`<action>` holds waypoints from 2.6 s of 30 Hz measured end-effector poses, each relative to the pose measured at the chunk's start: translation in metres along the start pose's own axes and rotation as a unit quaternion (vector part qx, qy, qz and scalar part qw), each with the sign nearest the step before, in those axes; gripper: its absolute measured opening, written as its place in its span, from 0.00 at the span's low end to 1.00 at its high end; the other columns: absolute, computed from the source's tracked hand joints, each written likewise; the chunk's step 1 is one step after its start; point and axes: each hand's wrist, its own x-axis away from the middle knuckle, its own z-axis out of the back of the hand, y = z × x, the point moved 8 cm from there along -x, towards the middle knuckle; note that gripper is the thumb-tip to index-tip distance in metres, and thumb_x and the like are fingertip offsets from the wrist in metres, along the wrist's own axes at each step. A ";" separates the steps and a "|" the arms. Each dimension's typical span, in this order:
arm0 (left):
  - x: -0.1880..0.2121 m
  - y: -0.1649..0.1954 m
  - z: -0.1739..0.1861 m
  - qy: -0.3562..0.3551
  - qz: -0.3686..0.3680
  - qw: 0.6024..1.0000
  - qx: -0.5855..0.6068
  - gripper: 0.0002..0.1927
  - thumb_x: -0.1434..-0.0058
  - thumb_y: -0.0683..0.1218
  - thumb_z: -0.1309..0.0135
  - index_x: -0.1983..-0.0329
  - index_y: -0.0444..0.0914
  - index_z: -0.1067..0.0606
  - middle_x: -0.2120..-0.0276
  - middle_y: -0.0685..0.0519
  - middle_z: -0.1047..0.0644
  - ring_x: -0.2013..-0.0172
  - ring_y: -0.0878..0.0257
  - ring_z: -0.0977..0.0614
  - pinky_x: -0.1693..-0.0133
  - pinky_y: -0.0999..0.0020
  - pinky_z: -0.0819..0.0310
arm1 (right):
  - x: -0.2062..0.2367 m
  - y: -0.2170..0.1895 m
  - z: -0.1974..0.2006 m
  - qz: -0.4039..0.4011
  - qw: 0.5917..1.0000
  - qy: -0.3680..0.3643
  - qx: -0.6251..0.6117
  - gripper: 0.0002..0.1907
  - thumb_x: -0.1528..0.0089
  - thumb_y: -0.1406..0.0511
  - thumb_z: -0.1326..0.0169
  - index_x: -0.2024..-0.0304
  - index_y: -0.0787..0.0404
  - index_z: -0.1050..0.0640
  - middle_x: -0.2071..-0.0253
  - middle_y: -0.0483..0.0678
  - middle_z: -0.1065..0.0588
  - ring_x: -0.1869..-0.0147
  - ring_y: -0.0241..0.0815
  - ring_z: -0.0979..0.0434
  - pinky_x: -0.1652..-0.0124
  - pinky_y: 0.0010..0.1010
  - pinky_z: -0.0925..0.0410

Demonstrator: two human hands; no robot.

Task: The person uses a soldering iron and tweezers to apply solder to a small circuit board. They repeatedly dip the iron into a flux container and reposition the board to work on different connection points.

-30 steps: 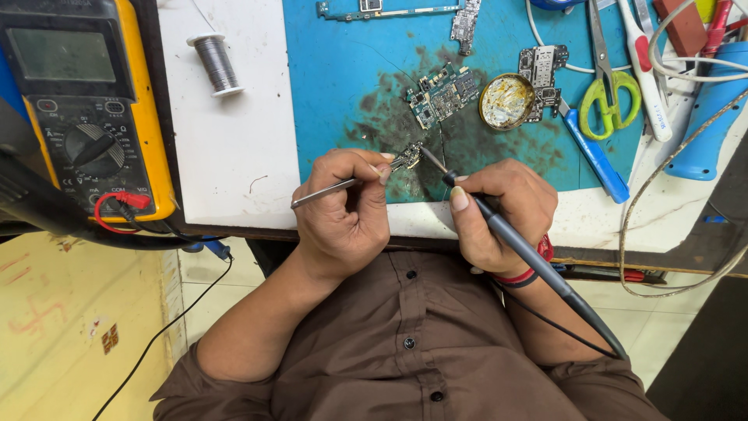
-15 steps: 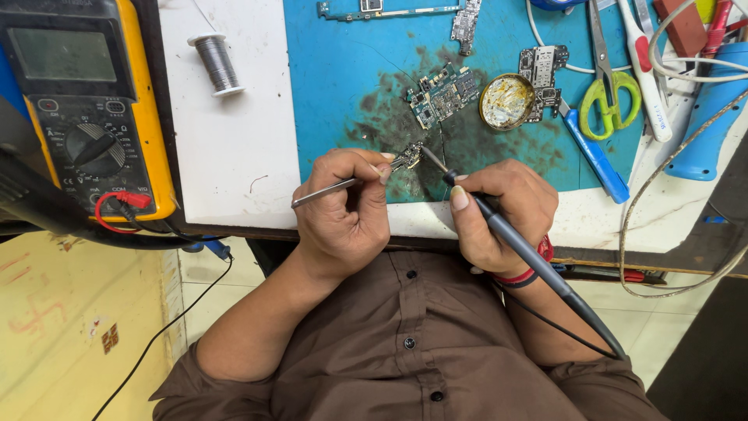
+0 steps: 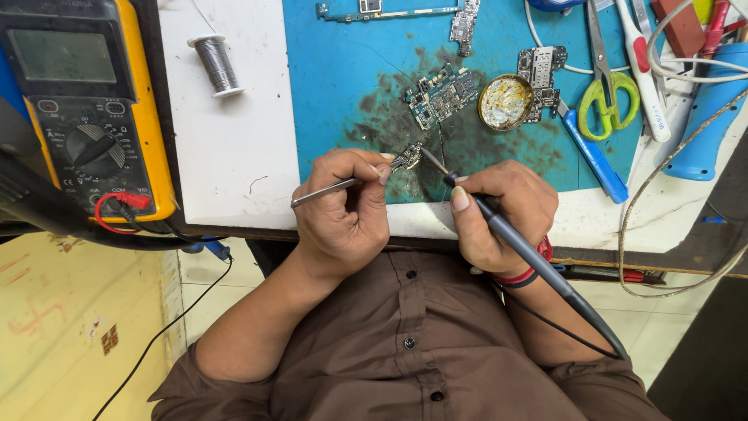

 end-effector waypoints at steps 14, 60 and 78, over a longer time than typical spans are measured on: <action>0.000 0.001 0.000 0.001 -0.005 1.000 0.002 0.10 0.27 0.34 0.45 0.52 0.36 0.34 0.56 0.47 0.20 0.67 0.72 0.21 0.71 0.81 0.27 | 0.000 0.000 0.000 -0.003 1.000 0.002 0.010 0.05 0.36 0.71 0.41 0.62 0.65 0.25 0.68 0.51 0.24 0.72 0.44 0.26 0.69 0.30 0.35; 0.001 0.000 0.000 0.001 0.000 1.000 0.000 0.10 0.28 0.34 0.45 0.53 0.36 0.34 0.56 0.47 0.19 0.70 0.73 0.22 0.71 0.80 0.28 | 0.006 0.006 0.002 -0.025 0.999 0.033 -0.017 0.08 0.33 0.68 0.40 0.56 0.65 0.25 0.64 0.53 0.25 0.68 0.45 0.26 0.66 0.30 0.34; 0.000 0.000 0.000 0.003 0.001 1.000 -0.004 0.10 0.27 0.34 0.45 0.52 0.37 0.34 0.56 0.47 0.20 0.69 0.73 0.22 0.70 0.80 0.27 | 0.010 0.001 -0.006 0.029 0.999 0.013 0.016 0.11 0.29 0.62 0.41 0.56 0.63 0.26 0.66 0.52 0.24 0.66 0.46 0.24 0.66 0.30 0.32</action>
